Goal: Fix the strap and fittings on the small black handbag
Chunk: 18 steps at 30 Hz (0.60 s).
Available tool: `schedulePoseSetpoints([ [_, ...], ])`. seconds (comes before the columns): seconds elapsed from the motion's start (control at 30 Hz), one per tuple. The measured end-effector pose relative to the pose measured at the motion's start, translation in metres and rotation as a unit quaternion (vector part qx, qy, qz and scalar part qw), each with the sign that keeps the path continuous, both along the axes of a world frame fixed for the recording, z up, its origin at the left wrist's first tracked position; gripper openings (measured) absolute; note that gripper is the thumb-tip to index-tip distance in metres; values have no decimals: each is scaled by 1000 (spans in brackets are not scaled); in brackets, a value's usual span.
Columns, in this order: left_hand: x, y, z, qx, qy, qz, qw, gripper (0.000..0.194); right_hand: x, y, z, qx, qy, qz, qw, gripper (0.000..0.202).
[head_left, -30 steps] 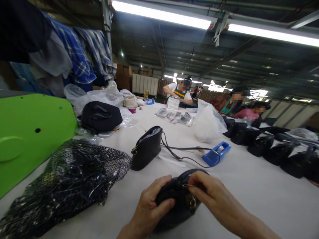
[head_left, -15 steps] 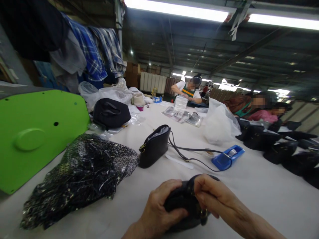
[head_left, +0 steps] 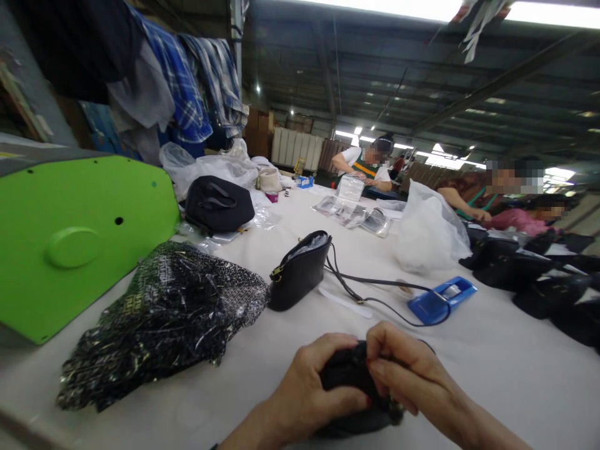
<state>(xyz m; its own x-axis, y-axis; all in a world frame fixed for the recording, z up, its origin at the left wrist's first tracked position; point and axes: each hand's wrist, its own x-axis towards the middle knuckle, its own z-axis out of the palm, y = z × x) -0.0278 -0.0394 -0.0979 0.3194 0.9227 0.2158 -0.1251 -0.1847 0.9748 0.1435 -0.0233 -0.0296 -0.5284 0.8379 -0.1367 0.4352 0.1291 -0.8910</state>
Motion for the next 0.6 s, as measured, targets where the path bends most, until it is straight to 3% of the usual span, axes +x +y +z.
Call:
schedulePoseSetpoints([
  [0.1,-4,6,17,-38,4,-19,999,35,2,-1,-6,4,22,-38,999,10],
  [0.2,-3,14,24,-46,36,-9,998,25,1,-5,-14,-9,51,-77,996,12],
  [0.43,1,37,7,-65,-40,-80,994,29,-2,-6,-20,26,78,-98,992,13],
  [0.6,1,34,3,-78,-43,-61,994,41,1,-8,-32,40,79,-126,988,19],
])
